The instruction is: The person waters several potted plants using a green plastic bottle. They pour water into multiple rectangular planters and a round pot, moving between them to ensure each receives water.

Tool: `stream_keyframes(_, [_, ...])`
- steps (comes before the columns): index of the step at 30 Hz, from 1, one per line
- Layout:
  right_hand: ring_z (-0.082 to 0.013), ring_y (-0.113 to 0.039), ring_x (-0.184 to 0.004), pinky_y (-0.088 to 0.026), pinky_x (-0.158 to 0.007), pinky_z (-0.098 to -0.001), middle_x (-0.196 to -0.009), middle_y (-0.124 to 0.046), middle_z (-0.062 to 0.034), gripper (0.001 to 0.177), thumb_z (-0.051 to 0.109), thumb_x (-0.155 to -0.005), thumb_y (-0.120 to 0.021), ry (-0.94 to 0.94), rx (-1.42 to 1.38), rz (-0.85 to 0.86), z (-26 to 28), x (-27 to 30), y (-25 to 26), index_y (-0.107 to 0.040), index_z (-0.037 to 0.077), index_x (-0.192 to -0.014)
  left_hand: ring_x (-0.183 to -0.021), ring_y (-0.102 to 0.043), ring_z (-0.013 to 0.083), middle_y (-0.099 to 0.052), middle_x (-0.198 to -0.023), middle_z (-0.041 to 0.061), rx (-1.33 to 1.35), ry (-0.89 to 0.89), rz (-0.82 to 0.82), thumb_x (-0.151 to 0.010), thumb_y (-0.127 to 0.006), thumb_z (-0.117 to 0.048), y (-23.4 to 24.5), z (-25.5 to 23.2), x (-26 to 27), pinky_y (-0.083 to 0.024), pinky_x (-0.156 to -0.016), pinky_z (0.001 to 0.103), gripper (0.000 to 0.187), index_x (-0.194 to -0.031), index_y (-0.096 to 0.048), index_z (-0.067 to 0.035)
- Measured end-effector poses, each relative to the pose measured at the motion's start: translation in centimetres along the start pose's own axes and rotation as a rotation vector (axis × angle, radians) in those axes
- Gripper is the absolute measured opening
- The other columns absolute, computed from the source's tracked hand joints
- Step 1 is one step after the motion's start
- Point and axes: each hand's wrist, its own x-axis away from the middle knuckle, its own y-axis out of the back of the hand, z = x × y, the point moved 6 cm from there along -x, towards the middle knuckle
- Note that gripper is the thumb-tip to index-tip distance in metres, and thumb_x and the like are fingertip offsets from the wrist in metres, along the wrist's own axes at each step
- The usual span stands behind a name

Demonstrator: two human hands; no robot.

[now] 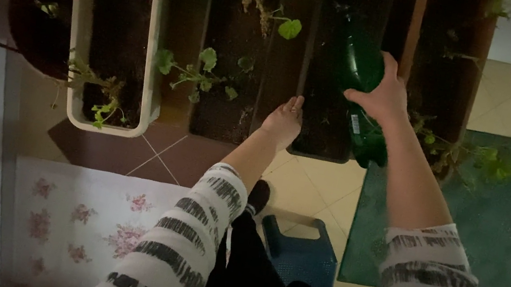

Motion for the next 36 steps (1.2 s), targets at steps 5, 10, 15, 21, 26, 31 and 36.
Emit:
stream_keyframes(5, [-0.0429,-0.039,-0.141,-0.041,-0.112,-0.0596,-0.153,-0.040,-0.0271,0.118,0.054,-0.075,-0.087,-0.016,0.005,0.012,0.3,-0.8,0.0,-0.017,0.018,-0.162,-0.157,-0.012,0.0335,-0.007,-0.168,0.025,0.190,0.050,0.054,-0.086,-0.065,0.011,1.3,0.1,0.9,-0.032,-0.122,0.038,0.079,-0.156,-0.029,0.008])
stream_keyframes(10, [-0.0413,-0.052,-0.122,-0.050,-0.094,-0.0541,-0.143,-0.047,-0.0209,0.104,0.036,-0.078,-0.084,-0.107,0.042,-0.003,2.3,-0.8,0.9,-0.020,0.026,-0.159,-0.155,-0.009,0.0356,0.003,-0.168,0.022,0.157,0.015,0.084,-0.092,-0.060,0.006,-0.8,0.4,-1.5,-0.039,-0.116,0.043,0.075,-0.157,-0.021,0.004])
stream_keyframes(15, [-0.0398,-0.055,-0.120,-0.050,-0.093,-0.0520,-0.141,-0.051,-0.0193,0.105,0.037,-0.077,-0.084,-0.071,0.063,-0.009,1.9,-1.9,0.9,-0.020,0.024,-0.158,-0.155,-0.005,0.0393,0.010,-0.167,0.024,0.106,-0.004,0.167,-0.093,-0.060,0.007,1.1,0.1,0.5,-0.037,-0.117,0.045,0.079,-0.159,-0.018,0.003])
stream_keyframes(21, [-0.0394,-0.055,-0.121,-0.050,-0.095,-0.0512,-0.142,-0.050,-0.0190,0.105,0.035,-0.077,-0.084,-0.052,0.047,-0.019,2.5,-2.8,1.1,-0.020,0.021,-0.159,-0.155,-0.006,0.0371,0.007,-0.168,0.022,0.096,0.002,0.132,-0.093,-0.059,0.006,0.1,0.4,-0.4,-0.040,-0.115,0.044,0.074,-0.158,-0.023,0.001])
stream_keyframes(26, [-0.0415,-0.055,-0.120,-0.050,-0.093,-0.0544,-0.139,-0.050,-0.0210,0.103,0.035,-0.077,-0.085,-0.049,0.082,-0.037,2.9,-3.6,1.4,-0.021,0.024,-0.157,-0.156,-0.005,0.0371,0.005,-0.168,0.025,0.077,-0.042,0.149,-0.095,-0.060,0.000,0.4,0.3,-0.2,-0.029,-0.121,0.045,0.074,-0.158,-0.022,0.002])
stream_keyframes(31, [-0.0396,-0.057,-0.117,-0.052,-0.090,-0.0521,-0.138,-0.053,-0.0185,0.100,0.031,-0.079,-0.084,-0.034,0.022,-0.045,3.3,-4.1,2.0,-0.021,0.023,-0.157,-0.155,-0.004,0.0375,0.007,-0.168,0.024,0.030,-0.037,0.172,-0.092,-0.063,0.006,1.3,0.2,0.5,-0.029,-0.122,0.045,0.082,-0.160,-0.018,0.000])
stream_keyframes(36, [-0.0392,-0.054,-0.123,-0.049,-0.096,-0.0523,-0.140,-0.052,-0.0183,0.104,0.034,-0.078,-0.085,-0.049,-0.002,-0.076,2.6,-4.7,2.6,-0.020,0.020,-0.158,-0.156,-0.001,0.0361,0.010,-0.168,0.022,0.001,-0.038,0.233,-0.094,-0.061,0.004,1.7,0.3,0.7,-0.024,-0.124,0.044,0.082,-0.161,-0.014,-0.002])
